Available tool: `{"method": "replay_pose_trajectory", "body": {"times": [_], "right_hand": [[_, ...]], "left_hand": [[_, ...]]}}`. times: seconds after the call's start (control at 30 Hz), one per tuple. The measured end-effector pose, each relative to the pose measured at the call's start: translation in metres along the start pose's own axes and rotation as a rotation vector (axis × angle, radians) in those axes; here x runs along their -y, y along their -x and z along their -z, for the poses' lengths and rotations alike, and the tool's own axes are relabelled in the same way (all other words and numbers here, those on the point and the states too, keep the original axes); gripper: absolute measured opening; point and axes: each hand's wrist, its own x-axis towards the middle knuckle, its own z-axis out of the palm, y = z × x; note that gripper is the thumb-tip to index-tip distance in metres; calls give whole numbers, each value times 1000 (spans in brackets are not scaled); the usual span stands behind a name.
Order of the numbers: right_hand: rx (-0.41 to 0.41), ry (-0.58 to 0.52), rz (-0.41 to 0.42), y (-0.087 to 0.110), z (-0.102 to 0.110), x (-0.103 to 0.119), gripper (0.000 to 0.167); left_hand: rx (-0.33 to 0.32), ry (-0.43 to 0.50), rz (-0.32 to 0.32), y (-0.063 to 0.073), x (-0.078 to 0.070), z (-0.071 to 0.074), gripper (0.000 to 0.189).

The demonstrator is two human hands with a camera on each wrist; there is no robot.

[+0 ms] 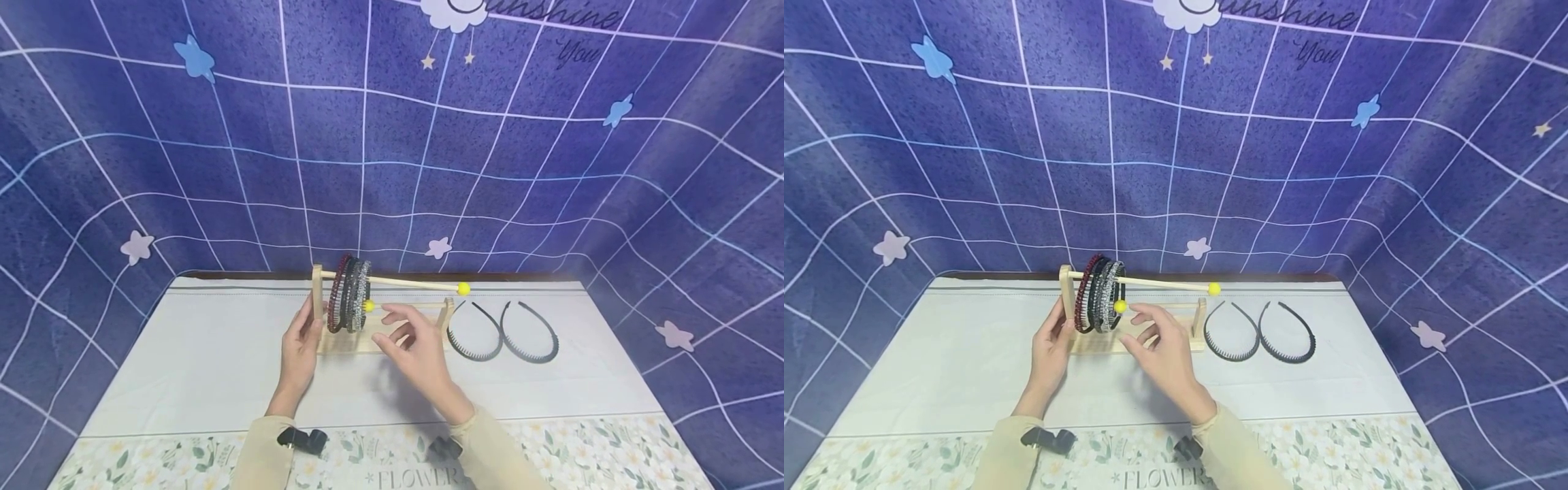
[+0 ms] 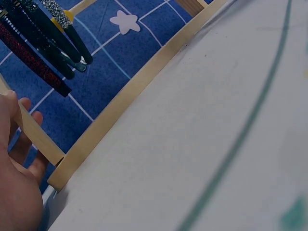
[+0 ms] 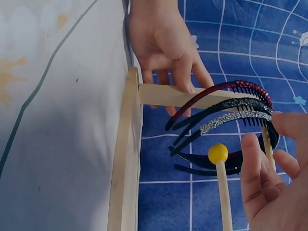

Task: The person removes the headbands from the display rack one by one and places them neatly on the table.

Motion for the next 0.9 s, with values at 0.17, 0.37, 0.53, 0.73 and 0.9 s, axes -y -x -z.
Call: {"method": "replay_pose_trajectory", "body": {"times": [0.17,0.37,0.53,0.73,0.9], "right_hand": [[5,-10,-10,-3,-10,1,62],[3,-24,-7,-4,-19,2,76],[1,-52,-6,-6,-25,3,82],[-15,-54,-27,-9,-30,3,82],[-38,-74,-16,-10,-34,2,82]], "left_hand": [[0,-22,12,1,0,1,57],[1,-35,17,1,0,0,57],[-2,-30,2,0,2,0,57],[1,-22,-2,0,2,0,57],[0,-28,4,0,3,0,57]]}}
